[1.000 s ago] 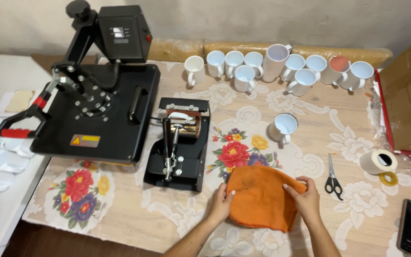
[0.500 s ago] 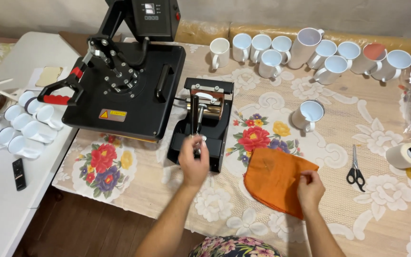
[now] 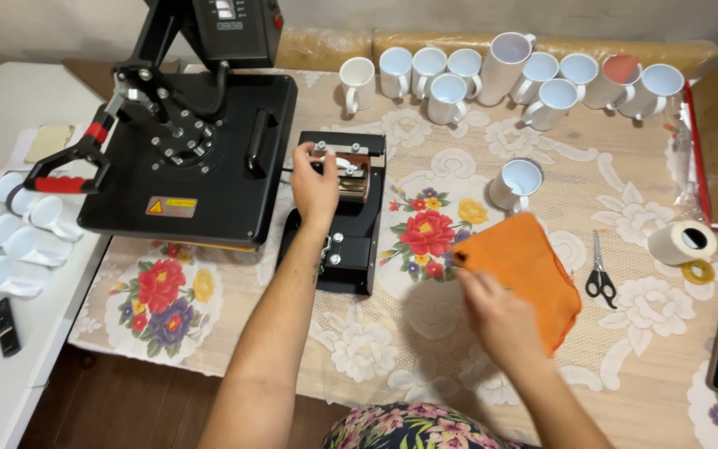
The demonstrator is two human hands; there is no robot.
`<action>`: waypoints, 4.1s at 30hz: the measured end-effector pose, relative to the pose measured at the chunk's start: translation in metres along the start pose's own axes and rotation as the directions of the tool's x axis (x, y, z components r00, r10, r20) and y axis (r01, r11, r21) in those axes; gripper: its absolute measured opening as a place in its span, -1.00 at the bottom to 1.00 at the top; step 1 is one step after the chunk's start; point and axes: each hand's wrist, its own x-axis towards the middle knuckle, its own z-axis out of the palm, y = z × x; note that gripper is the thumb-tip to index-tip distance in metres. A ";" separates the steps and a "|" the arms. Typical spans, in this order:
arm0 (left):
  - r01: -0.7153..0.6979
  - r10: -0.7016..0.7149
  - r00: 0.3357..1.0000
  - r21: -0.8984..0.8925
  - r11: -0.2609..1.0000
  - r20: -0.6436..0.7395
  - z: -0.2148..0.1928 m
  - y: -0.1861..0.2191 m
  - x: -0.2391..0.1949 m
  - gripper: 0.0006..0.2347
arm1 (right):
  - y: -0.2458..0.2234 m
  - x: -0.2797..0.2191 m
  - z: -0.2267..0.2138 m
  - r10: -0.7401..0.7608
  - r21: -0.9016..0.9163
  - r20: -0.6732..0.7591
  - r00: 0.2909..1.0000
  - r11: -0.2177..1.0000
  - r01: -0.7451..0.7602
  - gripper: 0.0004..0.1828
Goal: The person cleans a mug press machine using an orange cloth, wiping the heating element and surrounding parts. They then pick up a white mug, rotate it to show the printed design, and place it back on the table. Finally, they wipe the orange cloth on the table surface.
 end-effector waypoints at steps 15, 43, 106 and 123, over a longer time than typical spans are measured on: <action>0.153 -0.134 0.987 0.263 0.953 -0.087 0.007 -0.004 -0.005 -0.90 | 0.051 -0.114 0.225 0.159 0.128 0.269 0.950 0.972 -0.199 -0.56; 0.118 -0.139 0.988 0.263 0.958 0.063 0.005 -0.019 -0.007 -0.83 | 0.029 -0.079 0.257 0.326 0.015 0.102 0.940 0.944 -0.329 -0.55; 0.091 -0.123 0.990 0.337 0.937 0.075 0.007 -0.012 -0.011 -0.79 | 0.021 -0.066 0.237 0.323 -0.045 0.251 0.912 0.946 -0.322 -0.49; 0.095 -0.127 0.989 0.343 0.935 0.072 0.007 -0.013 -0.011 -0.77 | 0.024 -0.067 0.243 0.327 -0.075 0.300 0.896 0.945 -0.320 -0.40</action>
